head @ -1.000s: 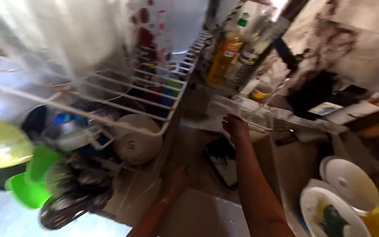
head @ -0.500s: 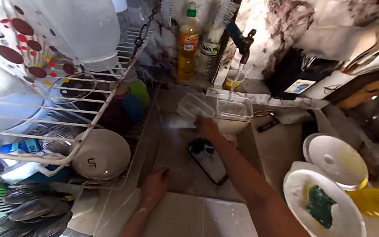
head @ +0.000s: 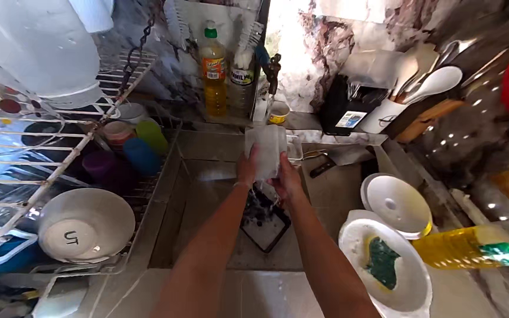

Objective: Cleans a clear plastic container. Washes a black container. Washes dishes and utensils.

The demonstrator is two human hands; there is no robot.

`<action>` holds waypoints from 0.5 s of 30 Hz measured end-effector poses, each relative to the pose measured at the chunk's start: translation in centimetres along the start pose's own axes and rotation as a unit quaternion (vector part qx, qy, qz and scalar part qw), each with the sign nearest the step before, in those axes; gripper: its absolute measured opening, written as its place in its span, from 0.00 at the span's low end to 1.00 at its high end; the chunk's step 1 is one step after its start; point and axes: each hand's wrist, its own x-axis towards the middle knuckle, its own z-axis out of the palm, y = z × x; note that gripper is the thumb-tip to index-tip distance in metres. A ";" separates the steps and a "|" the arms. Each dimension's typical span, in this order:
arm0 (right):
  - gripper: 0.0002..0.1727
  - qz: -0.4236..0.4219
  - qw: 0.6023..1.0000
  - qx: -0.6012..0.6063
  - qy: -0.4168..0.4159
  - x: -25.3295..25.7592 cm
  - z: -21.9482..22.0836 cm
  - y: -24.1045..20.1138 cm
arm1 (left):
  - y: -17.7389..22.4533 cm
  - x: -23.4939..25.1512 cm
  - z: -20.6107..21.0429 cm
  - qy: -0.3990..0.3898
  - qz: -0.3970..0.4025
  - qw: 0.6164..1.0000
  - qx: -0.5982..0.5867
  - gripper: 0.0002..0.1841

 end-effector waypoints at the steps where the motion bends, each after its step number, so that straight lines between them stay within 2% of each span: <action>1: 0.23 -0.020 0.999 -0.044 0.000 -0.2 0.4 -1.0 | 0.5 1.2 0.8 0.006 0.006 1.000 -0.016 0.39; 3: 0.22 -0.051 0.987 -0.147 -0.038 -0.3 0.8 -2.5 | 1.1 1.5 2.2 -0.033 0.014 0.988 -0.148 0.38; 5: 0.23 -0.095 0.947 -0.298 -0.073 -0.3 1.0 -3.5 | 1.4 -0.1 2.4 -0.086 -0.013 0.952 -0.292 0.40; 6: 0.22 -0.129 0.906 -0.395 -0.084 -0.3 1.0 -3.7 | 1.5 -0.9 1.9 -0.113 -0.029 0.930 -0.347 0.42; 8: 0.22 -0.187 0.798 -0.562 -0.106 -0.8 0.6 -3.4 | 0.7 -1.8 0.5 -0.138 -0.052 0.893 -0.425 0.46; 10: 0.22 -0.210 0.704 -0.664 -0.138 -1.9 -0.4 -3.5 | -0.5 -1.9 -1.6 -0.116 -0.073 0.892 -0.431 0.50; 12: 0.20 -0.219 0.627 -0.734 -0.141 -2.8 -1.9 -3.1 | -1.9 -1.8 -3.4 -0.082 -0.098 0.913 -0.388 0.49; 13: 0.19 -0.216 0.608 -0.753 -0.130 -3.2 -2.6 -2.6 | -2.4 -1.9 -3.9 -0.060 -0.117 0.921 -0.366 0.47; 14: 0.19 -0.204 0.607 -0.760 -0.111 -3.6 -2.9 -2.1 | -2.7 -2.1 -4.1 -0.039 -0.136 0.930 -0.340 0.44; 15: 0.20 -0.177 0.623 -0.757 -0.088 -3.8 -3.1 -1.9 | -2.9 -2.3 -4.1 -0.023 -0.150 0.938 -0.313 0.40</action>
